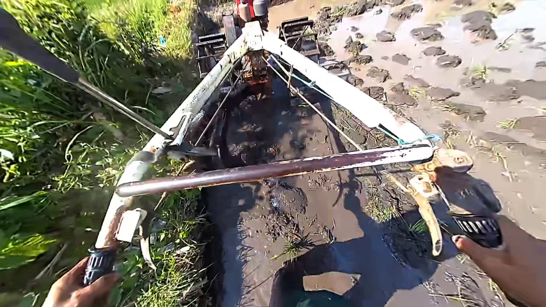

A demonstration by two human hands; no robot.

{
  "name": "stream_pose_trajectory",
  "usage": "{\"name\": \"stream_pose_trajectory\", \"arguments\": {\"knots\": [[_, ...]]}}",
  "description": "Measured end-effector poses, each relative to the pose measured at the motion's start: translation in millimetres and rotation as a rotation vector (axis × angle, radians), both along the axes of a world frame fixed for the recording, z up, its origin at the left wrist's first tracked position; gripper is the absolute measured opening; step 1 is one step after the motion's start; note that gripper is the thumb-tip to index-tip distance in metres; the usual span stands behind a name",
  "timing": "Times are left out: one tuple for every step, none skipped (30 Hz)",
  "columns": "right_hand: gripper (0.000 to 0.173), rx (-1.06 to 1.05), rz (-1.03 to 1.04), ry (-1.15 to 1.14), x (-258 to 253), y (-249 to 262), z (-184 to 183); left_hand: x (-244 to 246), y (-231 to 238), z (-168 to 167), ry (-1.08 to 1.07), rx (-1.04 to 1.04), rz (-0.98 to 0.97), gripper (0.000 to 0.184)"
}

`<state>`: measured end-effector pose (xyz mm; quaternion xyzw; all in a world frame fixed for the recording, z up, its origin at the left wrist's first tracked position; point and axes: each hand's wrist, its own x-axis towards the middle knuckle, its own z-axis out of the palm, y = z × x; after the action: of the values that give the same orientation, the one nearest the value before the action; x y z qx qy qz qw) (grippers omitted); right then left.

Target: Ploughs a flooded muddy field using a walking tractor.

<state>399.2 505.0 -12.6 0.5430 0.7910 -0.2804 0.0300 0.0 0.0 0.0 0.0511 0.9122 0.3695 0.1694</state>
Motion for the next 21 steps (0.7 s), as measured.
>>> {"name": "stream_pose_trajectory", "arguments": {"knots": [[0.064,-0.011,-0.003,-0.009,-7,-20,-26,-15,-14,-23,-0.056,0.035,0.016,0.05],[0.065,-0.045,-0.005,0.003,-15,-37,-53,-29,-27,-48,-0.124,0.061,0.033,0.051],[0.068,-0.078,-0.007,0.05,-23,-51,-83,-42,-37,-74,-0.193,0.081,0.061,0.052],[0.069,-0.122,-0.02,0.089,-31,-65,-111,-57,-48,-99,-0.28,0.113,0.075,0.053],[0.069,-0.135,-0.037,0.113,-38,-75,-137,-74,-62,-125,-0.388,0.178,0.064,0.056],[0.067,-0.116,-0.055,0.13,-44,-79,-159,-97,-80,-154,-0.494,0.285,0.017,0.067],[0.066,-0.07,-0.056,0.139,-50,-74,-173,-125,-94,-186,-0.623,0.443,-0.097,0.084],[0.064,-0.032,-0.055,0.112,-58,-61,-175,-144,-90,-209,-0.7,0.557,-0.227,0.092],[0.06,-0.006,-0.072,0.077,-67,-48,-172,-157,-74,-222,-0.739,0.628,-0.336,0.091],[0.058,0.01,-0.103,0.054,-76,-32,-171,-161,-56,-227,-0.745,0.638,-0.352,0.088],[0.057,0.027,-0.122,0.044,-87,-17,-170,-156,-36,-221,-0.713,0.588,-0.271,0.082],[0.056,0.045,-0.135,0.055,-101,1,-170,-150,-10,-206,-0.643,0.496,-0.17,0.069],[0.056,0.065,-0.142,0.07,-113,18,-170,-147,18,-187,-0.566,0.367,-0.087,0.056],[0.055,0.089,-0.145,0.082,-123,34,-173,-145,45,-170,-0.482,0.239,-0.036,0.041],[0.055,0.104,-0.148,0.085,-134,49,-173,-149,67,-160,-0.403,0.152,0.001,0.031],[0.054,0.117,-0.144,0.085,-147,64,-171,-156,84,-153,-0.326,0.107,0.023,0.025],[0.054,0.124,-0.135,0.073,-159,81,-168,-166,99,-147,-0.264,0.086,0.029,0.022],[0.055,0.136,-0.129,0.047,-171,97,-164,-174,112,-142,-0.226,0.079,0.03,0.023],[0.057,0.149,-0.14,0.017,-179,114,-158,-177,127,-136,-0.209,0.075,0.025,0.024],[0.058,0.17,-0.155,-0.004,-183,134,-153,-176,145,-131,-0.215,0.083,0.023,0.023],[0.059,0.194,-0.172,-0.009,-183,161,-149,-168,168,-127,-0.216,0.106,0.026,0.02]]}}
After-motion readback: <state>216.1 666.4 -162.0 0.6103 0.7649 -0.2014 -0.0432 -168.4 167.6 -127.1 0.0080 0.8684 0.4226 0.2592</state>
